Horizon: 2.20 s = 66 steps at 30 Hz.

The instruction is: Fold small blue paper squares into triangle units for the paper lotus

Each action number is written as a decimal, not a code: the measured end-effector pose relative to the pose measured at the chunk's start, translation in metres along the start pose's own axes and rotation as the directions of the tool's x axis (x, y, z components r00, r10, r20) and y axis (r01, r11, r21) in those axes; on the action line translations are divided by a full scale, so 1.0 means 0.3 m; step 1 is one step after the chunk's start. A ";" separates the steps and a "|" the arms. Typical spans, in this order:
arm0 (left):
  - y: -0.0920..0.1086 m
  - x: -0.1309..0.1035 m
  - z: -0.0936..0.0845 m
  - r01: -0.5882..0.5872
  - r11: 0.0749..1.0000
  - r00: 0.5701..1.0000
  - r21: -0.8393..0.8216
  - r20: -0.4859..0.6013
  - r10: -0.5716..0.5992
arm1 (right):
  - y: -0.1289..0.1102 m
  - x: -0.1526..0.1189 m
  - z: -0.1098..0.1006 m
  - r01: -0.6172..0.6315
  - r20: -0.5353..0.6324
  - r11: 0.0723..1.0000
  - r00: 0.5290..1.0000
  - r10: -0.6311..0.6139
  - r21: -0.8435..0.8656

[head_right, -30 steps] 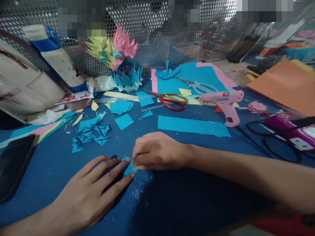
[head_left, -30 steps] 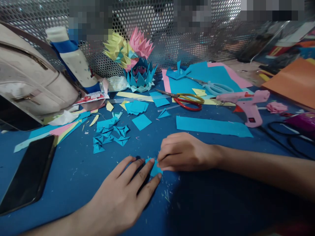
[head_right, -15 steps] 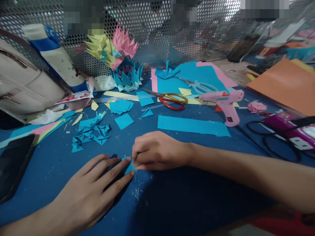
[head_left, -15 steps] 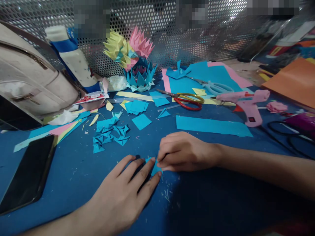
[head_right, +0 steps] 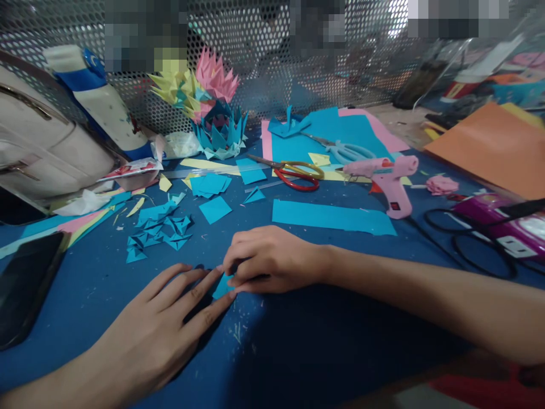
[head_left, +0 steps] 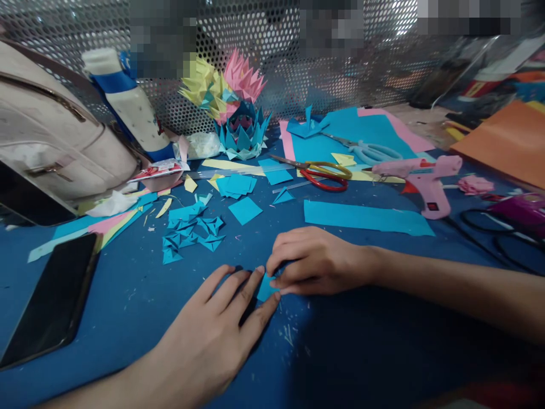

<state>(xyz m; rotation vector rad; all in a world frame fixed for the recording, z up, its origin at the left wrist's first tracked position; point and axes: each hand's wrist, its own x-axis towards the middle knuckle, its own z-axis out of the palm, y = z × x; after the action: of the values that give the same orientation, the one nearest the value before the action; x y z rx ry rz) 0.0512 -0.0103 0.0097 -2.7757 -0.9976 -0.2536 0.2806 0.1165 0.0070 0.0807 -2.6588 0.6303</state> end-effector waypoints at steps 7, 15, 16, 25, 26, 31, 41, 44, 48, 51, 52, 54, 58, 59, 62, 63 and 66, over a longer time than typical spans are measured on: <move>0.003 -0.007 0.005 0.001 1.000 1.000 0.007 0.012 -0.002 | -0.002 -0.003 -0.001 0.037 -0.022 0.995 0.999 -0.039 -0.091; 0.004 -0.009 0.012 0.001 1.000 1.000 0.003 -0.014 -0.001 | -0.011 -0.002 -0.019 0.116 -0.021 0.987 0.993 -0.119 -0.112; 0.004 -0.010 0.013 0.000 1.000 1.000 0.003 -0.017 0.000 | -0.012 -0.002 -0.020 0.114 -0.025 0.989 0.993 -0.117 -0.097; 0.000 -0.016 0.010 -0.007 1.000 1.000 0.016 -0.003 0.007 | -0.006 -0.004 -0.021 0.129 -0.072 0.991 0.989 -0.127 0.020; 0.000 -0.017 0.009 -0.008 1.000 1.000 0.014 -0.003 0.008 | -0.006 -0.004 -0.022 0.125 -0.064 0.992 0.990 -0.123 0.024; -0.001 -0.013 0.015 -0.011 1.000 0.999 0.010 -0.042 0.011 | 0.000 -0.009 -0.020 0.110 -0.070 0.993 0.992 -0.107 0.047; -0.025 0.032 0.033 -0.079 0.994 0.967 0.081 -0.235 0.096 | 0.019 0.006 -0.018 -0.035 -0.123 0.921 0.988 0.089 0.389; -0.025 0.034 0.025 -0.125 0.985 0.960 0.118 -0.238 0.150 | 0.017 0.013 -0.026 -0.112 -0.106 0.900 0.980 0.171 0.422; -0.025 0.036 0.017 -0.140 0.985 0.959 0.103 -0.235 0.161 | 0.013 0.017 -0.027 -0.163 -0.107 0.902 0.969 0.222 0.400; -0.029 0.045 0.017 -0.139 0.989 0.954 0.046 -0.264 0.146 | 0.013 0.017 -0.020 -0.190 -0.116 0.920 0.963 0.242 0.342; -0.030 0.049 0.017 -0.134 0.991 0.951 0.025 -0.279 0.136 | 0.014 0.017 -0.017 -0.197 -0.123 0.929 0.961 0.246 0.314; -0.031 0.056 0.017 -0.119 0.993 0.943 -0.017 -0.314 0.107 | 0.016 0.015 -0.009 -0.193 -0.134 0.948 0.963 0.232 0.252; -0.029 0.063 0.013 -0.049 0.989 0.919 -0.142 -0.394 -0.011 | 0.006 0.014 0.005 -0.156 -0.108 0.976 0.979 0.173 0.150; -0.029 0.063 0.012 -0.025 0.984 0.917 -0.174 -0.397 -0.046 | -0.001 0.014 0.008 -0.157 -0.087 0.977 0.982 0.170 0.142; -0.033 0.062 0.013 0.034 0.966 0.931 -0.256 -0.343 -0.123 | -0.026 0.016 0.015 -0.163 -0.022 0.974 0.985 0.169 0.160; -0.036 0.061 0.014 0.040 0.959 0.938 -0.281 -0.321 -0.134 | -0.033 0.017 0.017 -0.163 -0.009 0.971 0.986 0.167 0.174; -0.053 0.058 0.015 0.030 0.935 0.950 -0.353 -0.280 -0.137 | -0.041 0.018 0.024 -0.192 -0.018 0.962 0.980 0.199 0.194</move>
<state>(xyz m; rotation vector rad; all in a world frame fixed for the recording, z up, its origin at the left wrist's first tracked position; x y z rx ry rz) 0.0546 0.0135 0.0109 -2.8657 -1.0799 -0.9191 0.2749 0.1025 0.0085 -0.1414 -2.5824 0.9412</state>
